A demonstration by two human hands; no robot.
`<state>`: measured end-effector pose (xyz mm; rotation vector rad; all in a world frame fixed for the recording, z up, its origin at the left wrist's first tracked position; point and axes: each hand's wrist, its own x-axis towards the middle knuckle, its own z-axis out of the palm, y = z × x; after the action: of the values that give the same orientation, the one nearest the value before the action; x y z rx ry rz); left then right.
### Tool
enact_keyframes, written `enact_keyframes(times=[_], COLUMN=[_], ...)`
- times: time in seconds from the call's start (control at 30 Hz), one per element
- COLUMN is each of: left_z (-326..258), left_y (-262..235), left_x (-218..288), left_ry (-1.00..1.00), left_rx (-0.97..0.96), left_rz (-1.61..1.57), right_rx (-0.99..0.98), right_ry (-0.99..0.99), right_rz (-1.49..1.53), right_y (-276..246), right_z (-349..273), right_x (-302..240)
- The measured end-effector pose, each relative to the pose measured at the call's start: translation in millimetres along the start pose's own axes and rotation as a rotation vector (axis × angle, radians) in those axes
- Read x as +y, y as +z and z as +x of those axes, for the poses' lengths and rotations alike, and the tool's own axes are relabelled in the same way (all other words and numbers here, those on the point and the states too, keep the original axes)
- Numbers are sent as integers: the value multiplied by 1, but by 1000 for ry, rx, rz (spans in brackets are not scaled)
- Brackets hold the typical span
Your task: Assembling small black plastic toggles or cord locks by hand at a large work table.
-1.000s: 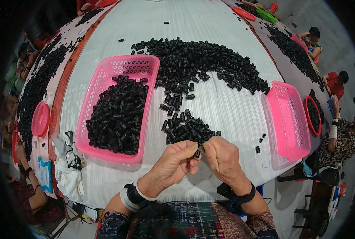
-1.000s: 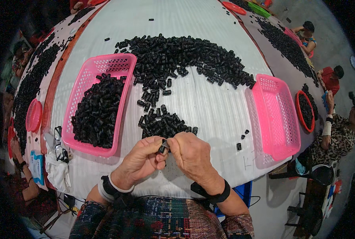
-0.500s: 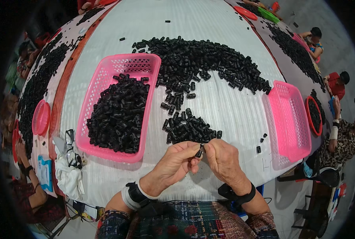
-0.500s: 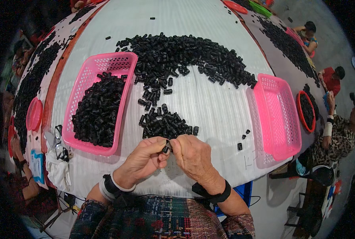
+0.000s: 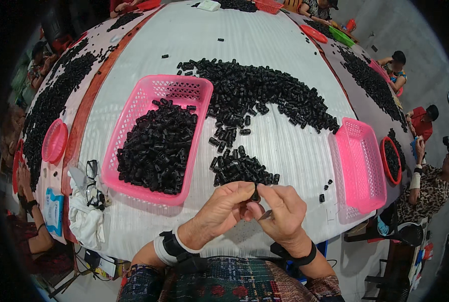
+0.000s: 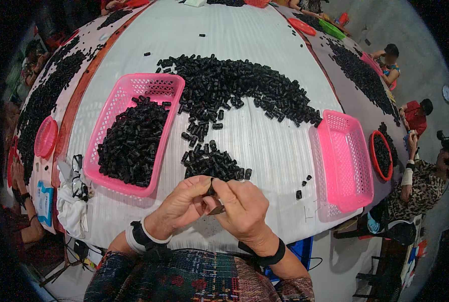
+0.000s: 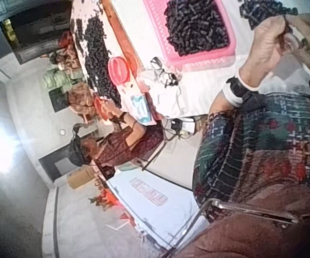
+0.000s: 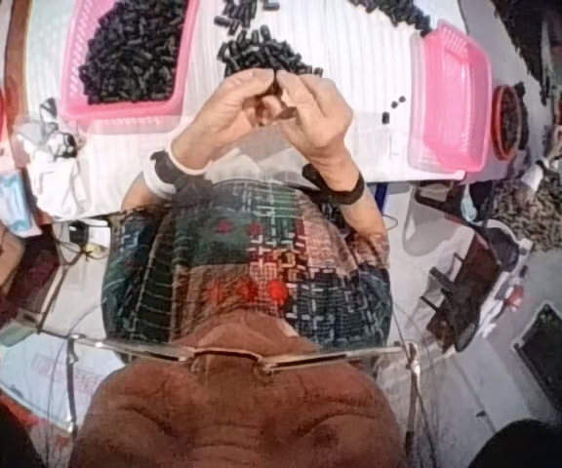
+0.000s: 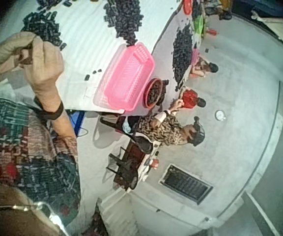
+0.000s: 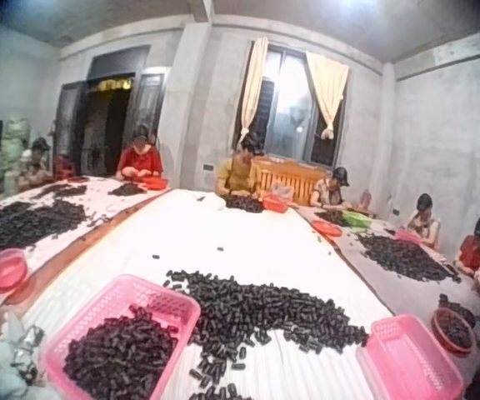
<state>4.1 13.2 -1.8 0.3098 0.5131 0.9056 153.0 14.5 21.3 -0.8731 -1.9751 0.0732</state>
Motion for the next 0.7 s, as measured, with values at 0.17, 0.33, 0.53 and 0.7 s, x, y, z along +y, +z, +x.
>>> enact_keyframes(times=[0.17,0.33,0.53,0.7], left_z=[-3,-8,-10,-12], left_y=[2,8,9,11], left_x=[-1,-2,-1,-1], left_ry=[36,66,81,82], left_rx=[-69,-84,-72,-63], left_rz=[-32,-19,-27,-41], right_rx=[39,82,80,81], right_ry=[-138,-174,-183,-195], right_rz=[-153,-175,-157,-159], right_y=[1,0,-4,-6], right_z=[-4,-4,-2,-5], right_x=[-3,-11,-16,-16])
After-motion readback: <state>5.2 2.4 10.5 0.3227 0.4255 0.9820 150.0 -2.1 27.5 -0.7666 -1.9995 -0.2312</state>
